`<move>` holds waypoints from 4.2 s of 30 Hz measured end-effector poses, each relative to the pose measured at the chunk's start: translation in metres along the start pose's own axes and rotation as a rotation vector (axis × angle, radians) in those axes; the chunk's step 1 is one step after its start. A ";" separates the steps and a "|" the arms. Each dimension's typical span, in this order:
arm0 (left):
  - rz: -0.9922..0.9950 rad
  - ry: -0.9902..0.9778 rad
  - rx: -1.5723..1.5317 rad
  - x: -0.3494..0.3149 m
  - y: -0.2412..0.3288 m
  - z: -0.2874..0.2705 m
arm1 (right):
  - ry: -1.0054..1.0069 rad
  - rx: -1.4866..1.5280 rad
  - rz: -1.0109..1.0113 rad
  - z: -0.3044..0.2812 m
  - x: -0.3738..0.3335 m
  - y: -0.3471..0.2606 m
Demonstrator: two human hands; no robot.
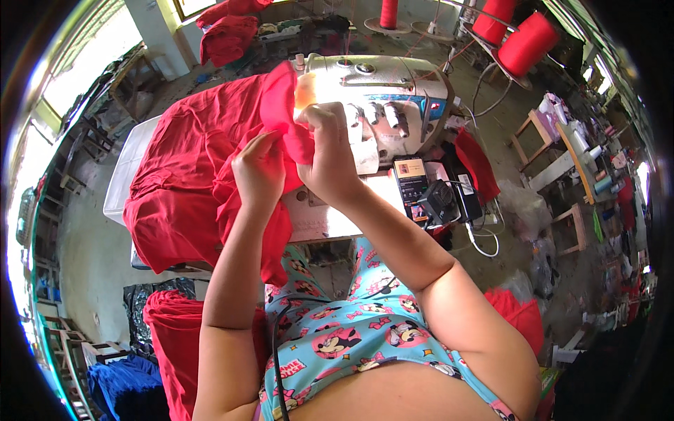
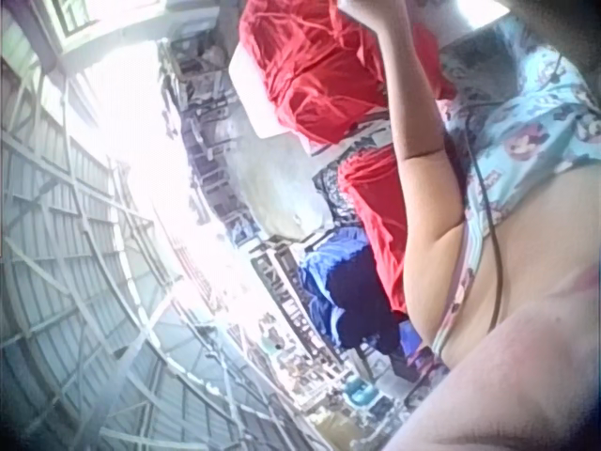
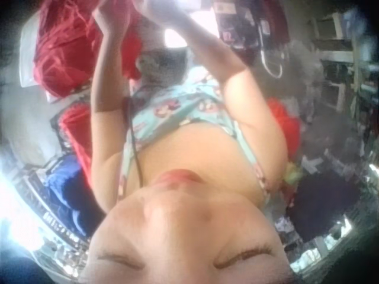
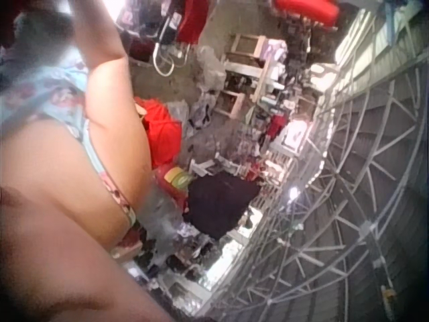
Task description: The person folds a red piece of fabric by hand on a table next to a sewing machine. The person repeatedly aligns edges and folds the fabric into a smaller bundle.
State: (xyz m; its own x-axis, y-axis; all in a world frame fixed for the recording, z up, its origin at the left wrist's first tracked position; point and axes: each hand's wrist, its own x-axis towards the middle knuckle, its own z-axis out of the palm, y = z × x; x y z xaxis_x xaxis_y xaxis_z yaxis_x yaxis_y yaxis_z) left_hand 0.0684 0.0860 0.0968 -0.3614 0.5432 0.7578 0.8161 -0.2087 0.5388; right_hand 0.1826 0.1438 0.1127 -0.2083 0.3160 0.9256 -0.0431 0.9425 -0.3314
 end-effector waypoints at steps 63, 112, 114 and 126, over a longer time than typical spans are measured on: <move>0.314 -1.487 -0.092 0.102 0.037 -0.039 | -0.716 0.278 0.500 -0.076 -0.030 0.025; 0.340 -0.705 0.138 0.078 0.034 -0.055 | -1.248 -0.359 0.366 -0.029 -0.030 -0.016; 0.238 -0.732 0.177 0.086 0.034 -0.053 | -1.482 -0.118 0.216 0.008 -0.022 -0.014; 0.518 -1.032 0.086 -0.003 0.027 -0.075 | -0.718 0.032 0.174 0.093 -0.128 0.031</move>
State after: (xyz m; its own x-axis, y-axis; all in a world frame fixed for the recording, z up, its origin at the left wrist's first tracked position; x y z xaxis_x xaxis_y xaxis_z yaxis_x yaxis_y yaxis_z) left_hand 0.0578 0.0182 0.1369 0.5328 0.8225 0.1987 0.8010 -0.5660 0.1951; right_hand 0.1168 0.1226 -0.0333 -0.8023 0.3013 0.5153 0.0228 0.8781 -0.4779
